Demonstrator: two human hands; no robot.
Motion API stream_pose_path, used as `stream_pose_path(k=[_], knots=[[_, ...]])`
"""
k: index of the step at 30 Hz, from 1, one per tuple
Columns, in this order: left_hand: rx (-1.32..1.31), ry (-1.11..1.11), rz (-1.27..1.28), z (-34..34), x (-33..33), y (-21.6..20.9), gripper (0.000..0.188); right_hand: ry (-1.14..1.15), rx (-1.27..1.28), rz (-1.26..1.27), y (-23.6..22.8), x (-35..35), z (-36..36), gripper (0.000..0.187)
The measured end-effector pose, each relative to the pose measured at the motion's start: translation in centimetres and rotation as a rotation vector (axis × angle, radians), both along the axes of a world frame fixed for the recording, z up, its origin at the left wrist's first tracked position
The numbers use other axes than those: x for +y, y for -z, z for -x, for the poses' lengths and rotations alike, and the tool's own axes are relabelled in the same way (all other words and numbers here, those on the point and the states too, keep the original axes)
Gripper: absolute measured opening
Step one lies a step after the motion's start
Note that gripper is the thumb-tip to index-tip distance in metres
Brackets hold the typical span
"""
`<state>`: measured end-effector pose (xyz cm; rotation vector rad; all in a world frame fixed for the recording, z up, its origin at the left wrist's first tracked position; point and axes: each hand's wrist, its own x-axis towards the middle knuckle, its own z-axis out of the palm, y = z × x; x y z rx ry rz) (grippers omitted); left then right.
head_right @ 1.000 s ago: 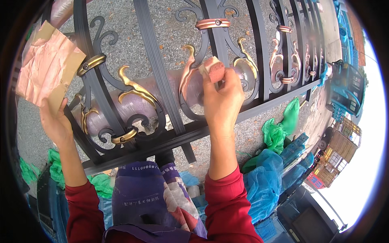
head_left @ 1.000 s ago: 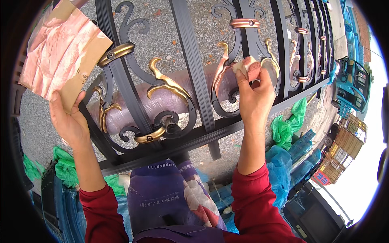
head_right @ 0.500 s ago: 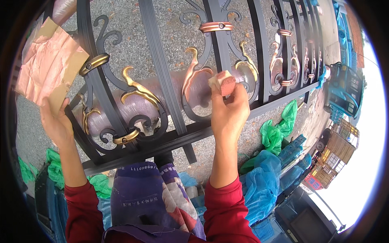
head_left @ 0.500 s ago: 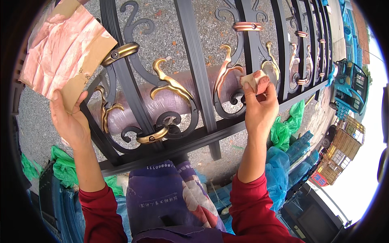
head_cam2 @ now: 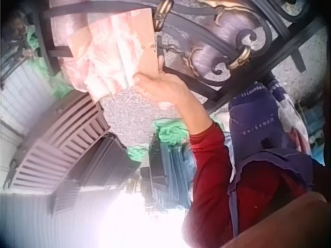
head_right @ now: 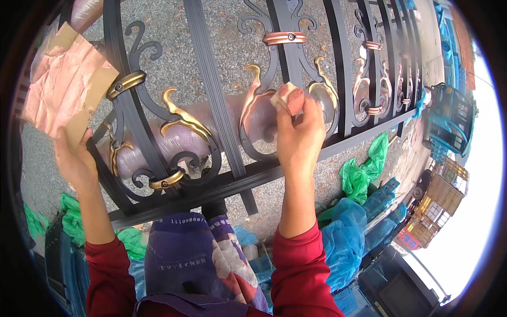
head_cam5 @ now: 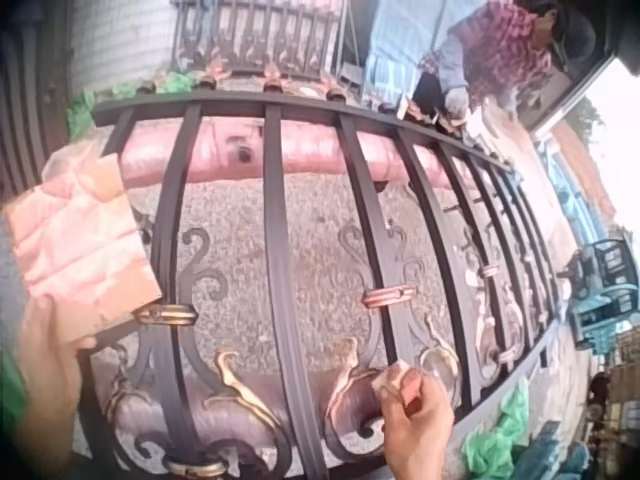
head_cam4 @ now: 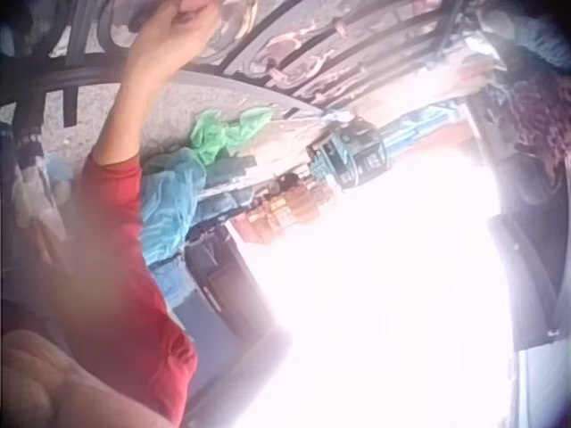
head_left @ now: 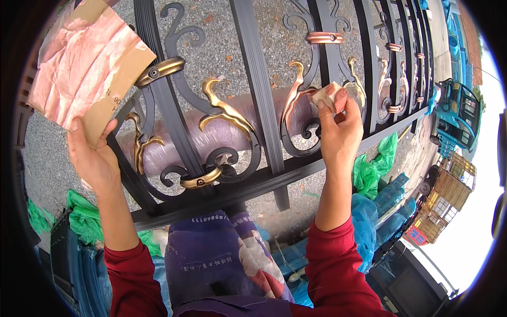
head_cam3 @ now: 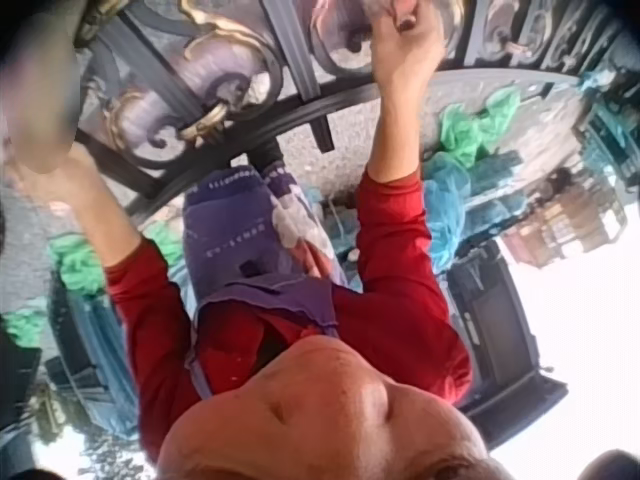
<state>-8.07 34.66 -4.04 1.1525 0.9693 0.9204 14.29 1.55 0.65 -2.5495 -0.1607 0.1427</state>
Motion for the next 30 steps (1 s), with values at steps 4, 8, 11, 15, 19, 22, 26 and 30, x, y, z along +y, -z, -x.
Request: stream_pose_path(k=[4,8,11,15,19,22,26,30], knots=[[0.012,0.019,-0.006,-0.1,-0.3,-0.5,0.031,-0.139,-0.128,-0.168,-1.0,0.2,-1.5,0.027],[0.009,-0.001,-0.01,-0.4,-0.4,-0.2,0.031,-0.57,-0.117,0.019,-2.4,4.2,-4.1,0.028],[-0.017,0.019,-0.004,-0.3,-0.3,-0.1,0.03,-0.691,-0.231,0.295,-2.3,4.7,-5.7,0.025],[-0.02,0.01,0.007,0.0,-0.2,-0.2,0.029,-0.73,-0.243,0.13,-4.0,5.4,-7.9,0.025],[-0.037,0.005,0.021,-0.3,-0.4,-0.4,0.027,-0.923,-0.161,0.342,-3.1,6.1,-6.8,0.022],[-0.045,0.038,0.007,-0.3,-0.5,-0.7,0.027,-0.835,-0.261,0.284,-3.3,6.5,-8.2,0.024],[-0.045,0.057,0.005,-0.1,-0.4,-0.5,0.027,-0.901,-0.223,0.217,-3.2,6.7,-8.4,0.023],[-0.027,0.009,0.013,-0.1,-0.3,-0.3,0.028,-0.815,-0.222,0.263,-2.8,6.5,-8.6,0.02]])
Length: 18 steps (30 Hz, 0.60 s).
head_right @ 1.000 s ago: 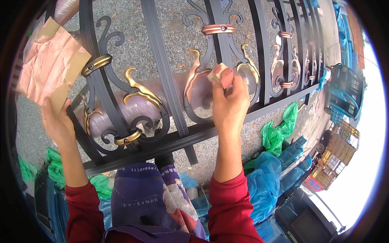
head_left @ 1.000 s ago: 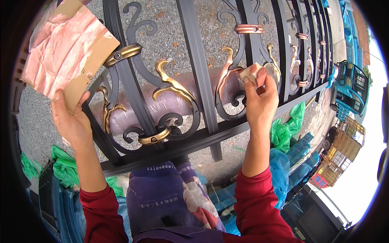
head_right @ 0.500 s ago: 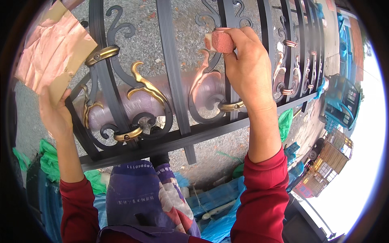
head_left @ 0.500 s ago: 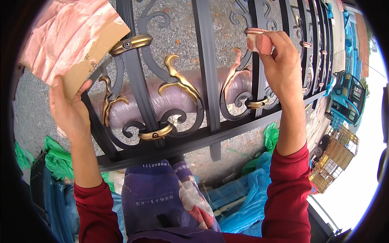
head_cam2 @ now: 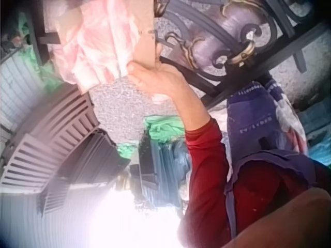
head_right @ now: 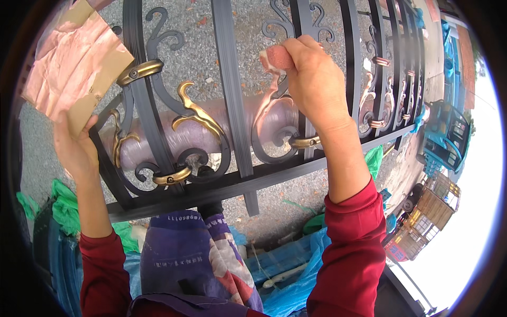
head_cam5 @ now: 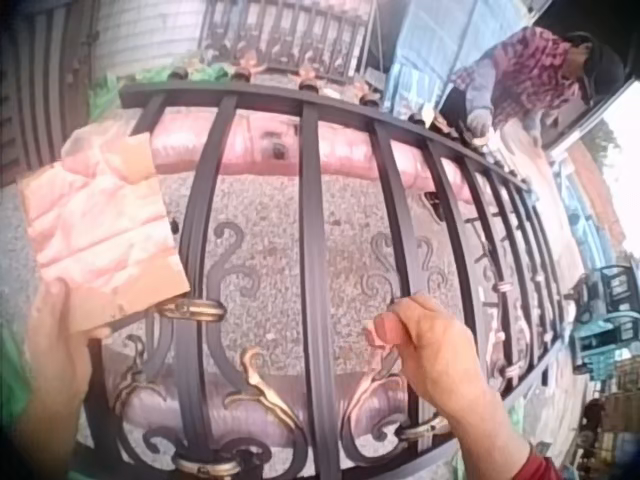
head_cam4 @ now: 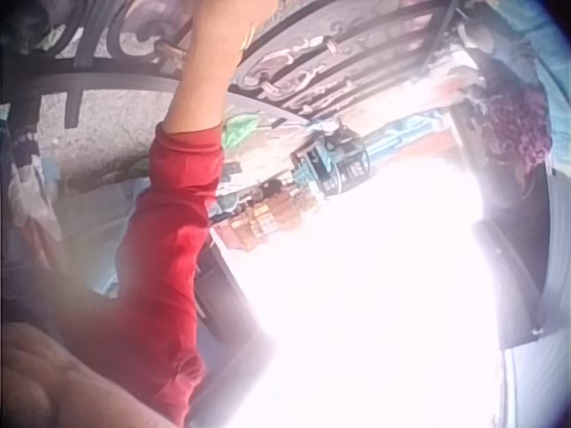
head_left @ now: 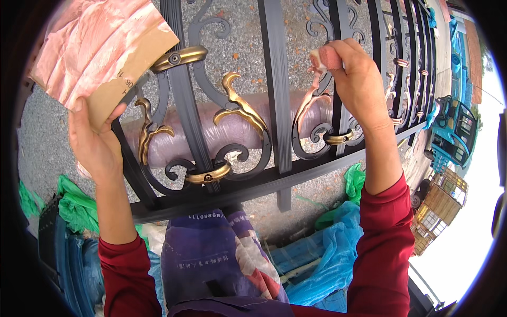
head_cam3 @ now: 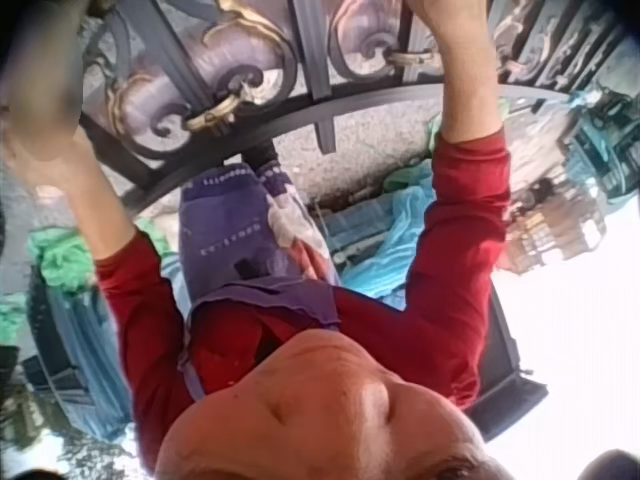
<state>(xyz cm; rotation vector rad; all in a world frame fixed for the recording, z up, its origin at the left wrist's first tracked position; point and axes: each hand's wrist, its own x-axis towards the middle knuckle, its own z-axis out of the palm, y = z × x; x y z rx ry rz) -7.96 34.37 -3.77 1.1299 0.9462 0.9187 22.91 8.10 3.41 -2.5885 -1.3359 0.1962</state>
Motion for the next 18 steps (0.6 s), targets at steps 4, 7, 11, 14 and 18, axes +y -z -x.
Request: stream_pose_path(k=[4,7,11,14,18], knots=[[-0.006,0.03,-0.006,0.0,-0.1,-0.2,0.028,0.146,0.113,-0.005,-1.3,0.9,0.2,0.018],[-0.021,0.042,0.003,0.1,0.0,-0.1,0.028,0.194,0.178,0.113,-0.5,0.7,0.3,0.028],[-0.017,0.012,-0.004,0.2,0.0,0.1,0.029,0.254,0.252,0.05,-1.4,-0.1,0.8,0.025],[-0.021,0.032,0.011,0.3,0.1,0.1,0.03,0.309,0.309,-0.166,-1.6,-0.7,-0.3,0.025],[-0.004,0.016,0.003,-0.2,-0.1,-0.1,0.031,0.222,0.149,0.217,-0.2,-0.5,0.9,0.025]])
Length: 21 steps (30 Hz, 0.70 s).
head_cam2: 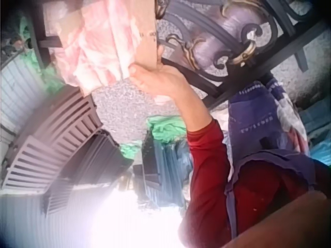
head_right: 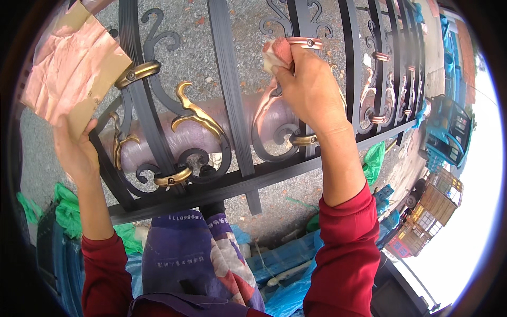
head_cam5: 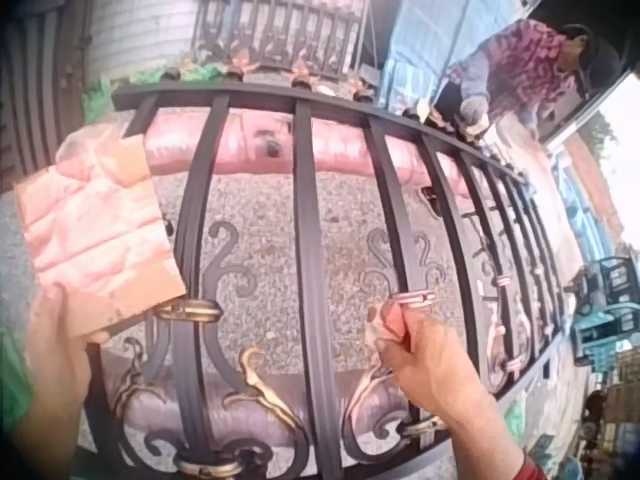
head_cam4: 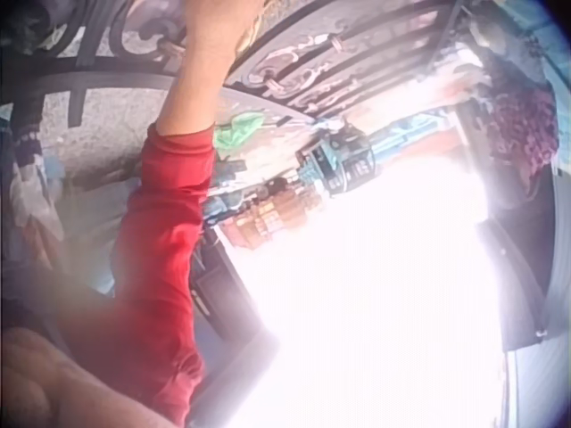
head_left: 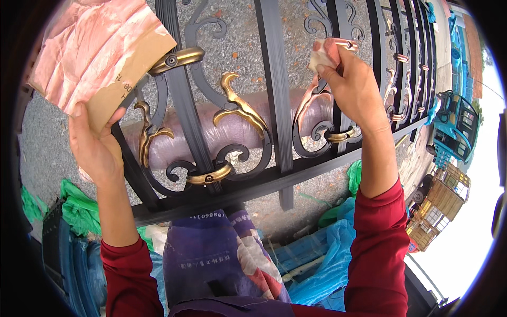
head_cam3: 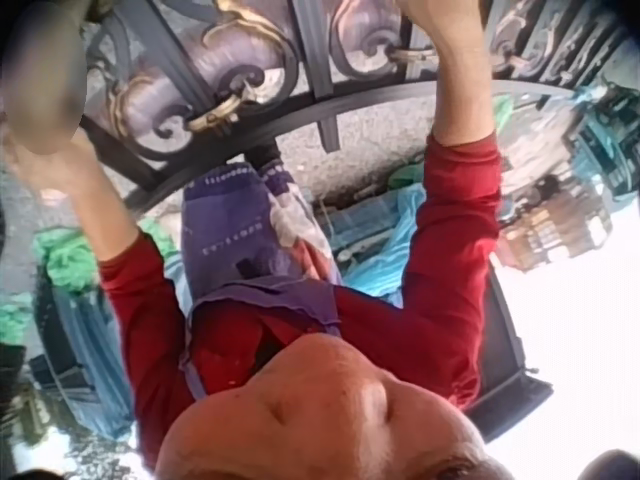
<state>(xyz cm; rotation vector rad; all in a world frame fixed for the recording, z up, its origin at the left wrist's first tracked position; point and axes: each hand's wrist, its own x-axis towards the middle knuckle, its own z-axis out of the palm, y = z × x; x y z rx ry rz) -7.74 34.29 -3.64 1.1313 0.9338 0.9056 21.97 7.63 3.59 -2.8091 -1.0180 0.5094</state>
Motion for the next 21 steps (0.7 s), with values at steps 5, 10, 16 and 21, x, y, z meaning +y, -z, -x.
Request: stream_pose_path(k=[5,10,16,21], knots=[[-0.007,0.018,-0.009,0.3,0.0,-0.2,0.031,-0.066,0.079,-0.344,-1.5,-0.6,0.8,0.015],[0.002,0.006,0.015,0.3,0.1,-0.1,0.031,-0.144,-0.106,-0.256,-1.2,-0.6,0.3,0.019],[0.015,0.014,0.018,0.1,0.0,-0.1,0.032,-0.268,-0.05,-0.243,0.4,-0.2,0.7,0.016],[0.014,0.01,0.017,0.0,-0.1,-0.1,0.033,-0.079,-0.114,-0.357,-0.9,0.1,-0.1,0.016]])
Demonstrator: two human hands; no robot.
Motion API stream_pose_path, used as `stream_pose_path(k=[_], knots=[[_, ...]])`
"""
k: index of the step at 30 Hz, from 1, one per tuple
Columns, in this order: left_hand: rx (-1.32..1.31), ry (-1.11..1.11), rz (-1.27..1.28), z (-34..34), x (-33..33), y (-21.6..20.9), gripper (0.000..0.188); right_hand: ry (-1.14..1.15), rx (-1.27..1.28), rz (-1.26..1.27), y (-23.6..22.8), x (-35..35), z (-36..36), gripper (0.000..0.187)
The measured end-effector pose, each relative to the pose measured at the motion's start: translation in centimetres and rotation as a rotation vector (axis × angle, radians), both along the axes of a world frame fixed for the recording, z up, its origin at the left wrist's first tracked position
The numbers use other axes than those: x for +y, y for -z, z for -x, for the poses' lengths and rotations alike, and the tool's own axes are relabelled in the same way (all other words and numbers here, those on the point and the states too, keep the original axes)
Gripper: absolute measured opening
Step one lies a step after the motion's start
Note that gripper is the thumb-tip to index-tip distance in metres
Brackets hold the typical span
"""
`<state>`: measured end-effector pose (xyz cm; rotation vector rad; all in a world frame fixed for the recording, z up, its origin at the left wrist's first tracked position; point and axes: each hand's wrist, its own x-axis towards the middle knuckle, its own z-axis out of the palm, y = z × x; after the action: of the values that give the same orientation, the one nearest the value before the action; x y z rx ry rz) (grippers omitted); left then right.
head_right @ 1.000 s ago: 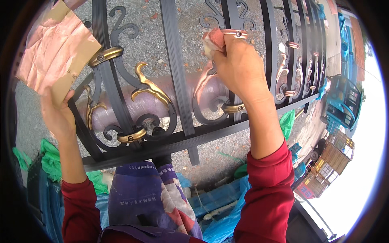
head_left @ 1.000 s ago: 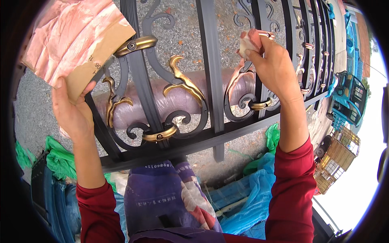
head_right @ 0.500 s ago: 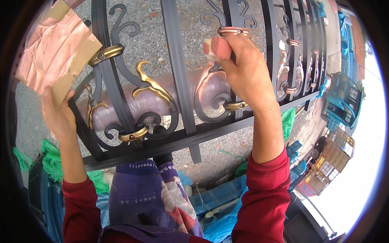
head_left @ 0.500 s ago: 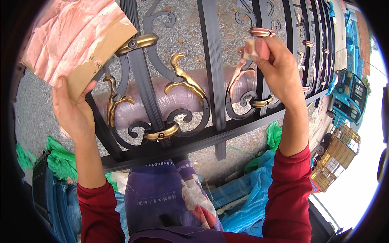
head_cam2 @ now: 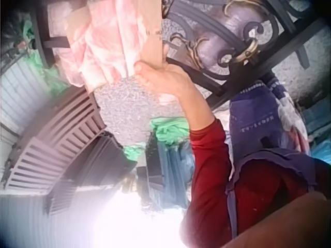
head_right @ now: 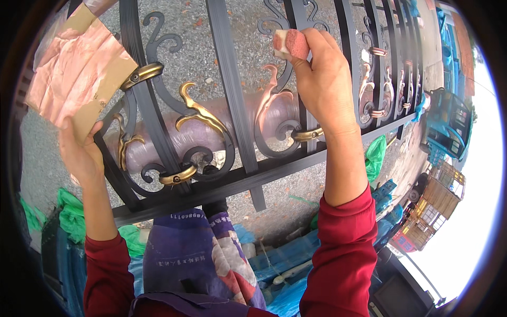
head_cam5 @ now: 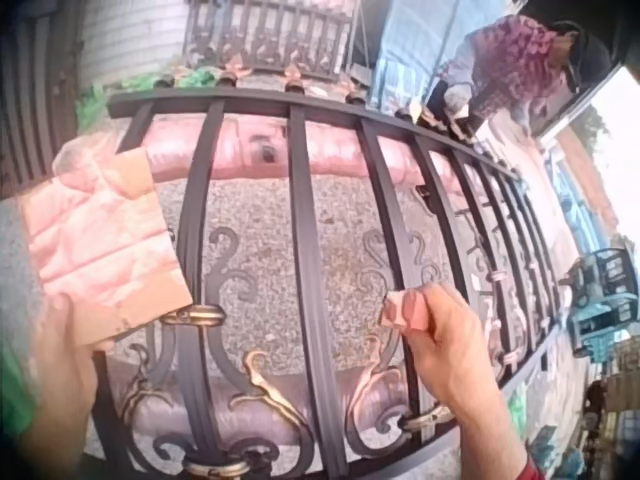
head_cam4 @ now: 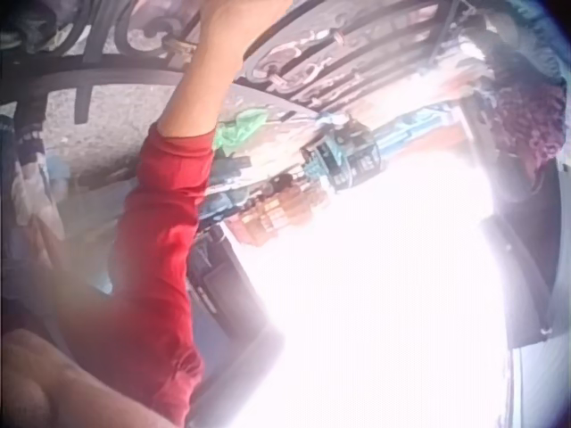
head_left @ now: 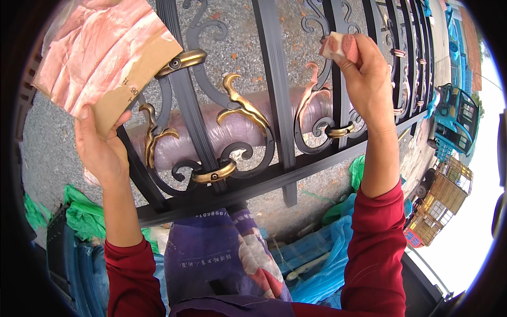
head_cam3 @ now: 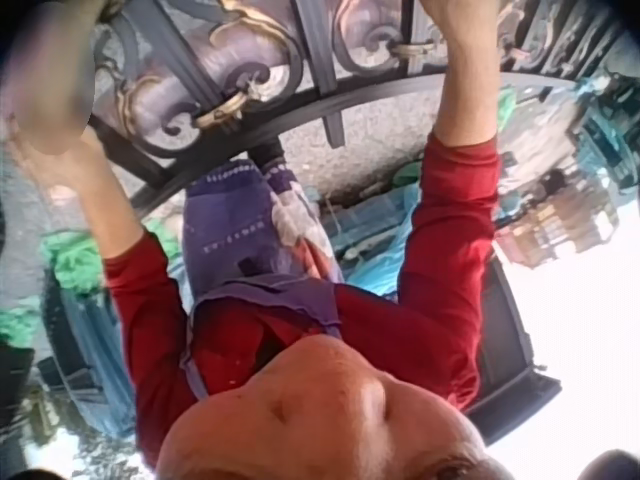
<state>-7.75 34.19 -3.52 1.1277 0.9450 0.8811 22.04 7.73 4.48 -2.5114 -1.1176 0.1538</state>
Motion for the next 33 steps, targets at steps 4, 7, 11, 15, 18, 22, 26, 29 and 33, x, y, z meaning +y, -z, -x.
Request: stream_pose_path(k=[4,7,11,15,18,22,26,29,33], knots=[[0.0,0.023,0.008,0.0,0.3,0.1,0.033,-0.064,-0.046,0.046,1.6,-0.8,0.6,0.016],[0.016,0.005,0.021,-0.5,-0.1,-0.2,0.032,0.153,-0.032,-0.016,0.0,-1.7,0.0,0.018],[0.018,0.005,0.047,-1.2,-0.8,-1.0,0.03,0.36,0.312,-0.29,-0.7,-4.6,3.1,0.021],[-0.04,0.026,0.093,-0.7,0.4,-1.4,0.027,0.575,0.57,-0.637,-1.9,-8.0,9.5,0.028],[-0.001,0.006,0.185,-0.9,0.0,-1.7,0.029,0.782,0.762,-0.687,-1.4,-11.0,14.7,0.029],[-0.035,-0.045,0.204,-0.3,-0.5,-4.5,0.033,0.791,0.988,-0.756,-1.4,-12.3,21.0,0.018],[-0.072,-0.014,0.298,-3.6,-4.1,-9.3,0.028,0.593,0.761,-0.474,-1.8,-14.2,22.8,0.023],[-0.042,0.051,0.4,-7.1,-8.3,-13.6,0.025,0.485,0.801,-0.458,-5.0,-15.2,20.8,0.025],[-0.071,0.373,0.534,-13.6,-18.4,-21.6,0.022,0.556,0.798,-0.521,-6.7,-19.9,18.1,0.024]])
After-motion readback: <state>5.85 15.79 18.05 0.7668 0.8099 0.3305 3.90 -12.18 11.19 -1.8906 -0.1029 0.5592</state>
